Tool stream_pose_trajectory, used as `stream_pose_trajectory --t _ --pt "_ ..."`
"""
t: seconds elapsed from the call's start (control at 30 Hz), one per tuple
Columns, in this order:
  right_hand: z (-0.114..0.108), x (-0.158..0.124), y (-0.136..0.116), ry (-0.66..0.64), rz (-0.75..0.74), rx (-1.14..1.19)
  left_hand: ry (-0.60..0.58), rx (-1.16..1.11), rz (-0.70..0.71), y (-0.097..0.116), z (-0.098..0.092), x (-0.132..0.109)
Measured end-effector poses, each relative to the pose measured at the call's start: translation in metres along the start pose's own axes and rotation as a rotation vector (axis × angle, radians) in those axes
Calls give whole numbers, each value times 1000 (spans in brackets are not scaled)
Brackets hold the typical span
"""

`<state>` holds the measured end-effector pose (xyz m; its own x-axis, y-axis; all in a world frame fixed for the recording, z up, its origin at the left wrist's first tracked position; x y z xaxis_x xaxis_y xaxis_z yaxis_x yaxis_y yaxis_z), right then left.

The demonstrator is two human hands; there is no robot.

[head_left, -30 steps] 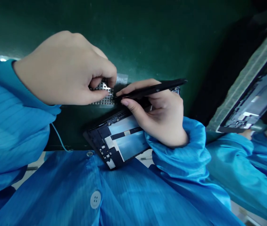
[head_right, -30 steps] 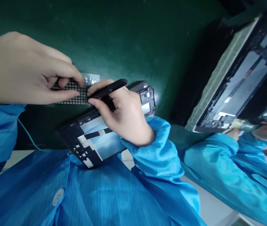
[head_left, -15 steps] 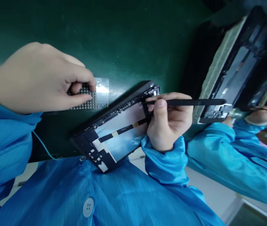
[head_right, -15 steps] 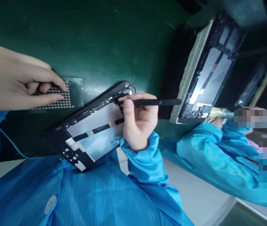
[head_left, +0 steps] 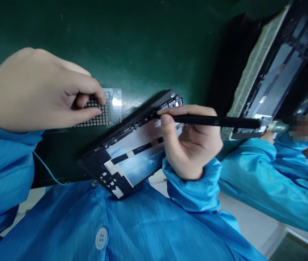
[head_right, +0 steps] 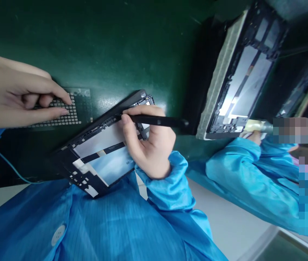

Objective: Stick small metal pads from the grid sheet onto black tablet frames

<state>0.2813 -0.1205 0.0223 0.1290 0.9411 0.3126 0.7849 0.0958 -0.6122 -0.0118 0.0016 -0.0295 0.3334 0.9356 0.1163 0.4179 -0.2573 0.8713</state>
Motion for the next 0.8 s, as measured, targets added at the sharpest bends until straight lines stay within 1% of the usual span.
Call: stream_pose_trajectory --t 0.03,0.1,0.17,0.2,0.23,0.27,0.33,0.37,0.4,0.43,0.47,0.5,0.57,0.6,0.63,0.7,0.73,0.8 --pt "-1 5 -6 -31 7 21 42 -7 -21 2 6 -7" --pt "3 17 -17 -138 -26 77 118 -16 -62 4 21 -20" --pt "15 30 -25 -287 -117 104 174 -14 -94 -5 31 -25" --pt "21 34 -28 -358 -169 102 174 -2 -96 -14 31 -23" --pt "28 38 -29 -414 -209 91 140 13 -89 -27 30 -18" --pt "33 40 -29 -454 -231 75 77 29 -73 -40 26 -11" --pt "40 41 -28 -494 -235 52 -175 22 -12 -62 17 5" --pt "41 41 -27 -494 -227 56 -209 -43 -32 -68 10 12" --pt "41 40 -27 -487 -219 67 -206 -119 -65 -68 4 19" --pt "40 39 -27 -478 -214 79 -205 -177 -93 -61 0 25" --pt "39 39 -27 -472 -213 87 -207 -215 -119 -48 -1 29" --pt "38 38 -28 -473 -217 86 -247 -210 -117 -30 1 32" --pt "38 39 -30 -495 -239 50 -462 -81 -79 10 10 35" --pt "39 40 -31 -506 -253 28 -467 -80 -95 27 13 36" --pt "40 42 -31 -519 -263 16 -475 -74 -117 38 14 37" --pt "40 44 -29 -544 -217 73 -475 -56 -115 48 13 40" --pt "38 45 -27 -537 -150 155 -494 -33 -79 48 12 41" --pt "27 42 -20 -442 18 392 -545 14 11 45 9 40"
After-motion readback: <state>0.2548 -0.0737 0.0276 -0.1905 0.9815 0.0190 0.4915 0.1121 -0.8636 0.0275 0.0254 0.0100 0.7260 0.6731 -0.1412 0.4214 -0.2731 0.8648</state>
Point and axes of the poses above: each hand's wrist, its own x-axis towards the middle knuckle, its own z-axis out of the palm, y = z × x, the point moved 3 cm from there along x, towards the middle knuckle, and after that the axes turned 13 degrees about -x, right-handed, at the moved point
